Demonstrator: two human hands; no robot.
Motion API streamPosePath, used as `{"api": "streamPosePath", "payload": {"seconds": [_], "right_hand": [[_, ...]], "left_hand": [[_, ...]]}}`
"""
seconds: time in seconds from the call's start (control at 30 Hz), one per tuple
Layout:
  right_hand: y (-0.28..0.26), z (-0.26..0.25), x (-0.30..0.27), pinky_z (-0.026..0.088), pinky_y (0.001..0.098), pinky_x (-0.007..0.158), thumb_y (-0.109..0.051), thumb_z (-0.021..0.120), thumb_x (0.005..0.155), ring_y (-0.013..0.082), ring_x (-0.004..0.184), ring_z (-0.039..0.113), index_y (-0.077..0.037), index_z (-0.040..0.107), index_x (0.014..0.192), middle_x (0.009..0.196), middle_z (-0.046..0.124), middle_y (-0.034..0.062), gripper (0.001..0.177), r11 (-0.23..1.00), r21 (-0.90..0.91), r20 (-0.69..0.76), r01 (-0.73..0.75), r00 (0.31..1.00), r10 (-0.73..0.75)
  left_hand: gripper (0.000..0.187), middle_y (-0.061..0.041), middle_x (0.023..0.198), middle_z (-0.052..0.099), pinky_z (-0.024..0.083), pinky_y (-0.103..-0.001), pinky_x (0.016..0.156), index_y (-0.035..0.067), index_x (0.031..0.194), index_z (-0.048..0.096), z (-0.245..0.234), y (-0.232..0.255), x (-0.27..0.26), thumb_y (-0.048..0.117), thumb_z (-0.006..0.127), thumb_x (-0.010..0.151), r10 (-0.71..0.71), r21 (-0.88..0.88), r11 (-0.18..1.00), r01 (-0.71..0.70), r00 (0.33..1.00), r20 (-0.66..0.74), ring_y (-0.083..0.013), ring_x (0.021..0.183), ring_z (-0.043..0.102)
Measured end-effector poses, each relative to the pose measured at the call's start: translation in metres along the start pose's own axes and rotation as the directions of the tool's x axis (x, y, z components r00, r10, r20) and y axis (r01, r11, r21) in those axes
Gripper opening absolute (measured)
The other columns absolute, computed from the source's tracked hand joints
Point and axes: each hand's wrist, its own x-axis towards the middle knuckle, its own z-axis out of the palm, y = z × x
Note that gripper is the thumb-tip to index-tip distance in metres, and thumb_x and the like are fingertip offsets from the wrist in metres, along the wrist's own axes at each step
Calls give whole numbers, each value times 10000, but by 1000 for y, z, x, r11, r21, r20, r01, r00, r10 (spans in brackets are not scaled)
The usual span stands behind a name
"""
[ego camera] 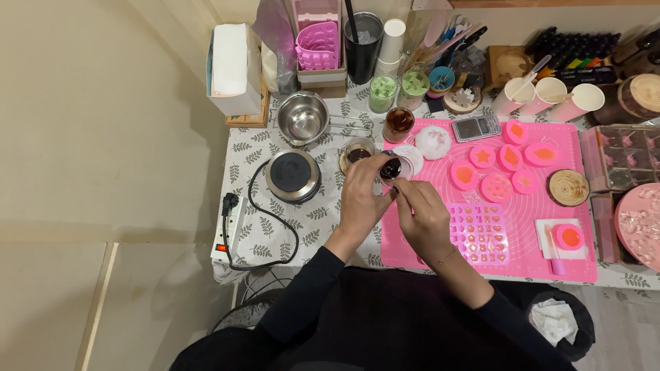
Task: The person is mixing pigments and fragrances into liquid wax and pouring it into various silicone molds at a craft workstation.
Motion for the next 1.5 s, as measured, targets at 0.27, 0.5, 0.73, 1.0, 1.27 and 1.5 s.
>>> {"api": "streamPosePath", "payload": {"seconds": [0.27,0.5,0.73,1.0,1.27,1.5], "right_hand": [[9,-4,-2,523,395,723,49,684,913,302,814,637,21,674,1100,896,632,142,190,999,-55,30,0,1000,2],[38,-13,44,518,347,646,-21,613,985,257,743,652,1,685,1096,886,633,146,134,974,90,227,-207,957,182],[91,-14,127,514,344,715,-173,578,1030,176,780,638,-14,690,1067,867,689,90,198,945,203,560,-256,822,102],[91,-28,182,461,264,678,-217,561,1067,74,743,563,-13,695,1048,838,658,-6,244,842,374,677,-389,735,39],[75,-34,189,443,235,662,-210,577,1072,41,736,539,-38,711,1050,806,643,-19,220,894,364,557,-261,830,16],[52,-55,177,476,280,655,-174,584,1042,95,714,581,-26,691,1088,816,676,36,188,973,188,441,-134,897,39]], "left_hand": [[565,-98,1224,674,506,-421,1025,65,1258,615,-1,0,2,122,881,763,-64,-61,996,64,998,0,-320,1170,625],[592,-117,1182,691,522,-407,981,36,1251,634,-6,-16,17,177,907,746,-54,-72,996,57,997,50,-315,1114,657],[479,-45,1081,708,566,-269,898,18,1235,661,-9,-62,57,135,864,818,-209,-491,678,548,783,585,-121,1009,682],[416,-25,1170,727,546,-274,955,12,1240,683,-18,-74,111,153,793,864,-24,-560,641,526,742,670,-102,1084,678],[476,-41,1164,728,531,-279,941,13,1306,659,-24,-65,124,271,766,921,-24,-618,560,552,756,654,-126,1045,679],[527,-38,1176,710,515,-296,984,17,1316,633,-34,-46,120,216,839,873,50,-658,610,441,807,588,-126,1075,669]]}}
